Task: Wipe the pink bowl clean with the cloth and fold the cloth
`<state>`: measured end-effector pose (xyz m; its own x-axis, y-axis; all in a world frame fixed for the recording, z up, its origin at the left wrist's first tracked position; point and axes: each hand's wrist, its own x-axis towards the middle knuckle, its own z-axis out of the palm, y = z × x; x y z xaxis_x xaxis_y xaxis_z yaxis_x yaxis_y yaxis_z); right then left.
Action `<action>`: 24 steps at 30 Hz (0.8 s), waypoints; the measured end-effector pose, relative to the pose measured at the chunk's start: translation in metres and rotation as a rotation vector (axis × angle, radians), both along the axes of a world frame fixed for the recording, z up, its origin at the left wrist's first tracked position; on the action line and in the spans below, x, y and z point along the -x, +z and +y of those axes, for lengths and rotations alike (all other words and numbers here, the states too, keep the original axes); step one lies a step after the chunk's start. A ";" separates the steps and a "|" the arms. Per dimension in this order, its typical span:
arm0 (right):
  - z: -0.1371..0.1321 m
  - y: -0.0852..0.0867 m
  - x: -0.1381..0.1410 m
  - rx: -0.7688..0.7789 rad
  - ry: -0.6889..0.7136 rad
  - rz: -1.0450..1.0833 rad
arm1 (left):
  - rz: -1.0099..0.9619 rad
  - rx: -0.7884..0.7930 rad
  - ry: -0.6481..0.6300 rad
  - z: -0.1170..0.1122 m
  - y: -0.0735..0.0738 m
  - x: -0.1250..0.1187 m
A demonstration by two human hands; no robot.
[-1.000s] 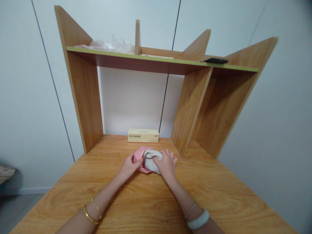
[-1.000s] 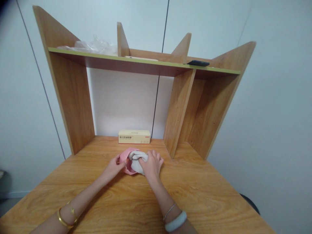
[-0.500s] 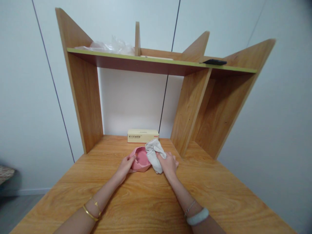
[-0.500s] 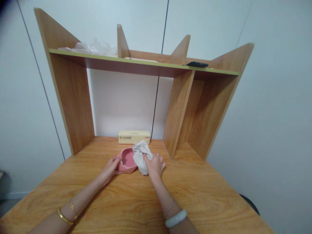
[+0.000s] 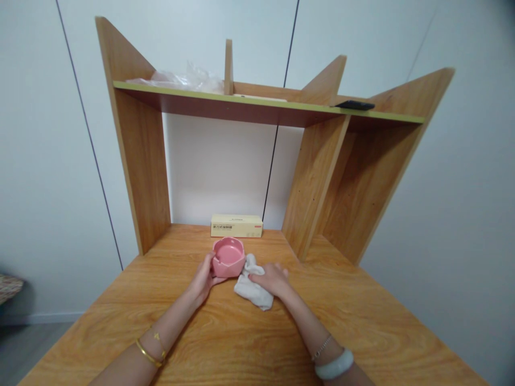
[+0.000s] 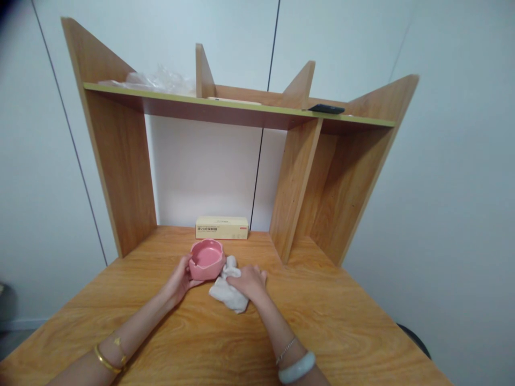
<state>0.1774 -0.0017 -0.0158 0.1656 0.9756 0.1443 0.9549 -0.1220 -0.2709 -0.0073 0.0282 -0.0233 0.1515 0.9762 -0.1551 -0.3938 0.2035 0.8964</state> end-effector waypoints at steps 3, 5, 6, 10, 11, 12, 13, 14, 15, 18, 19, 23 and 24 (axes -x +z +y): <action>-0.005 0.003 0.006 0.033 0.130 0.080 | -0.052 0.014 -0.002 0.003 -0.001 0.003; -0.006 0.007 0.006 -0.094 0.134 0.136 | -0.061 0.025 -0.022 0.004 0.000 0.005; -0.005 0.009 0.006 -0.188 0.119 0.169 | -0.058 0.028 -0.035 0.004 0.000 0.006; 0.001 0.019 0.012 -0.410 0.147 0.341 | -0.058 0.010 -0.049 0.003 0.000 0.006; 0.002 0.022 0.016 -0.395 0.185 0.380 | -0.058 -0.001 -0.046 0.002 -0.001 0.005; 0.003 0.024 0.021 -0.364 0.220 0.407 | -0.054 -0.014 -0.047 0.002 -0.001 0.005; 0.003 0.025 0.026 -0.333 0.243 0.416 | -0.047 -0.030 -0.049 0.002 -0.001 0.005; 0.004 0.027 0.032 -0.314 0.250 0.407 | -0.040 -0.051 -0.049 0.003 -0.001 0.005; 0.004 0.029 0.036 -0.311 0.242 0.384 | -0.038 -0.079 -0.044 0.004 -0.002 0.005; 0.007 0.034 0.044 -0.350 0.192 0.318 | -0.058 -0.173 -0.012 0.006 0.000 0.006; 0.008 0.036 0.044 -0.356 0.181 0.316 | -0.065 -0.198 -0.007 0.006 0.001 0.006; 0.012 0.043 0.039 -0.348 0.196 0.374 | -0.079 -0.237 -0.016 0.002 0.008 0.003; 0.013 0.044 0.036 -0.354 0.208 0.392 | -0.083 -0.240 -0.026 0.001 0.010 0.002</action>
<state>0.1410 0.0111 0.0285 0.0822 0.8965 0.4353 0.7685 0.2211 -0.6004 -0.0096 0.0287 -0.0135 0.1800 0.9791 0.0948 -0.4657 -0.0001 0.8849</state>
